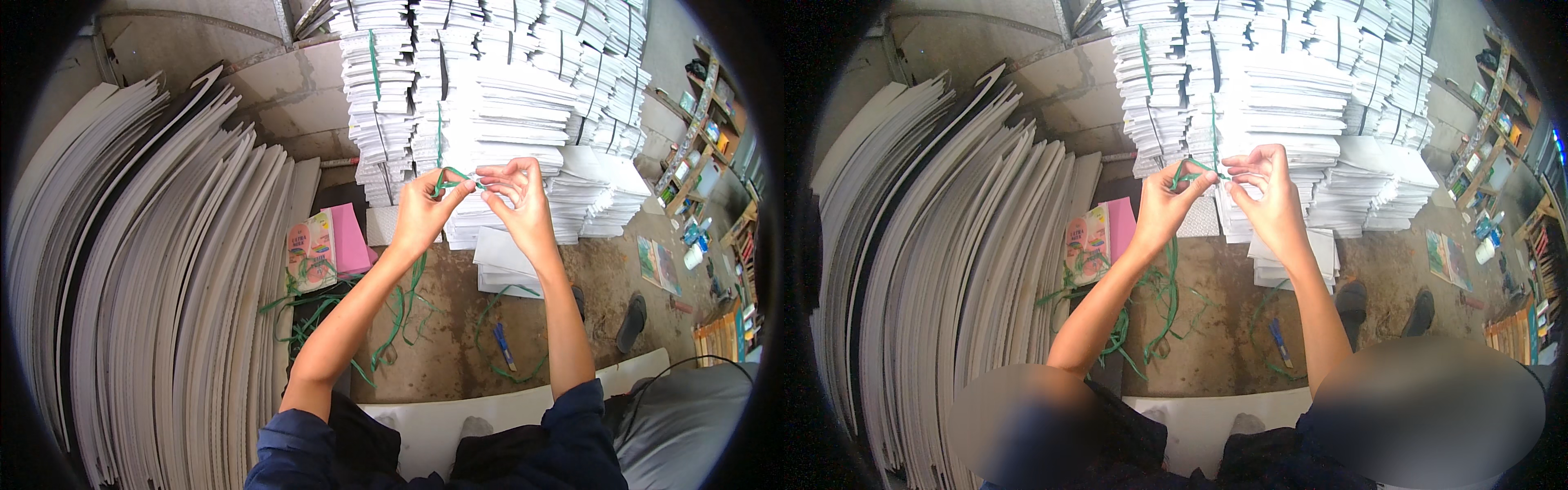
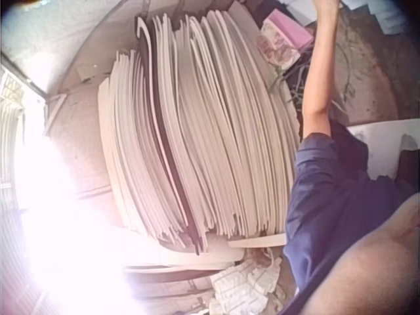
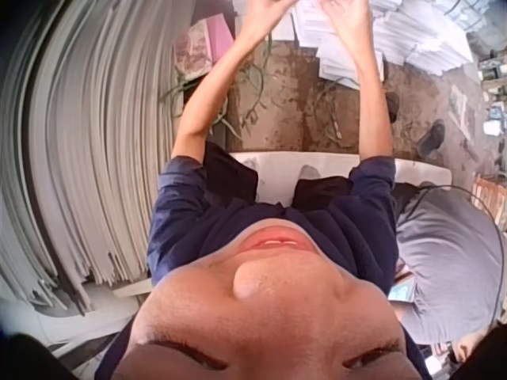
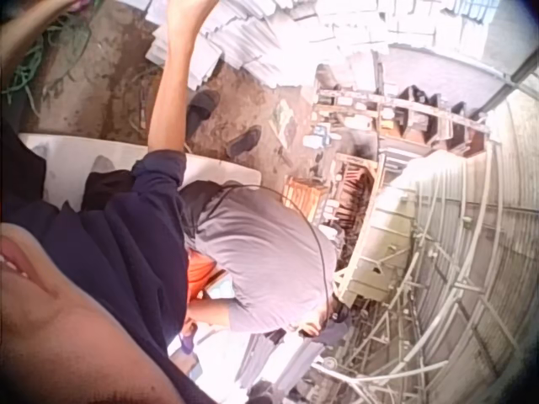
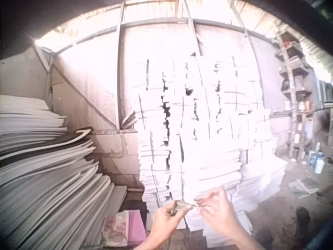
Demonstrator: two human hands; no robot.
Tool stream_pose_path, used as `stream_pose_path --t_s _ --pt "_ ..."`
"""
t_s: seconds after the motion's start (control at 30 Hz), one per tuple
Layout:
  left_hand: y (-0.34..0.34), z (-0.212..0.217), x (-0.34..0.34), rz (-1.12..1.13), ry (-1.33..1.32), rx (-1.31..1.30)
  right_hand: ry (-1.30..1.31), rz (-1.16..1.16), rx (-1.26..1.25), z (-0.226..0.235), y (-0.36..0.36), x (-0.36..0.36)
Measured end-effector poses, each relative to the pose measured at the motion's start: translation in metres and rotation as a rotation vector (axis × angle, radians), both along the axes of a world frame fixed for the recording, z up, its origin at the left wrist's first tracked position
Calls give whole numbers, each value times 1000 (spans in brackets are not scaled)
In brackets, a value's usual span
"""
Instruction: The person sits on the floor and repeatedly bundles stacks of white paper with green plastic straps. They measure and cut the straps, wrap them around the paper stacks, tie knots, and then place the finished bundles onto a larger pile.
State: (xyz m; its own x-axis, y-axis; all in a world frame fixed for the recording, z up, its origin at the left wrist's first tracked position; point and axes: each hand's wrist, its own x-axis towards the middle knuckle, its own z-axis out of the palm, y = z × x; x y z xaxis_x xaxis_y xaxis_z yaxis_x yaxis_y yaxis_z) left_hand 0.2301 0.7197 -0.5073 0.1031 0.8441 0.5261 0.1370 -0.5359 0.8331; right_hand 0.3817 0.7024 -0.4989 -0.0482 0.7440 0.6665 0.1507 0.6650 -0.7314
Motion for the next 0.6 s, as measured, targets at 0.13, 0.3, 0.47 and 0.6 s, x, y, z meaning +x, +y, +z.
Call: stream_pose_path --t_s 0.13,0.3,0.47,0.6 --pt "6 -3 -1 31 -32 -13 2 -24 -6 5 0 -1" --pt "2 1 0 68 3 62 -7 -114 15 7 -5 -7" --pt "-2 3 5 83 -5 87 -76 -264 29 6 -5 -11" --pt "2 -4 12 111 -121 100 -177 -443 76 6 -8 -19"
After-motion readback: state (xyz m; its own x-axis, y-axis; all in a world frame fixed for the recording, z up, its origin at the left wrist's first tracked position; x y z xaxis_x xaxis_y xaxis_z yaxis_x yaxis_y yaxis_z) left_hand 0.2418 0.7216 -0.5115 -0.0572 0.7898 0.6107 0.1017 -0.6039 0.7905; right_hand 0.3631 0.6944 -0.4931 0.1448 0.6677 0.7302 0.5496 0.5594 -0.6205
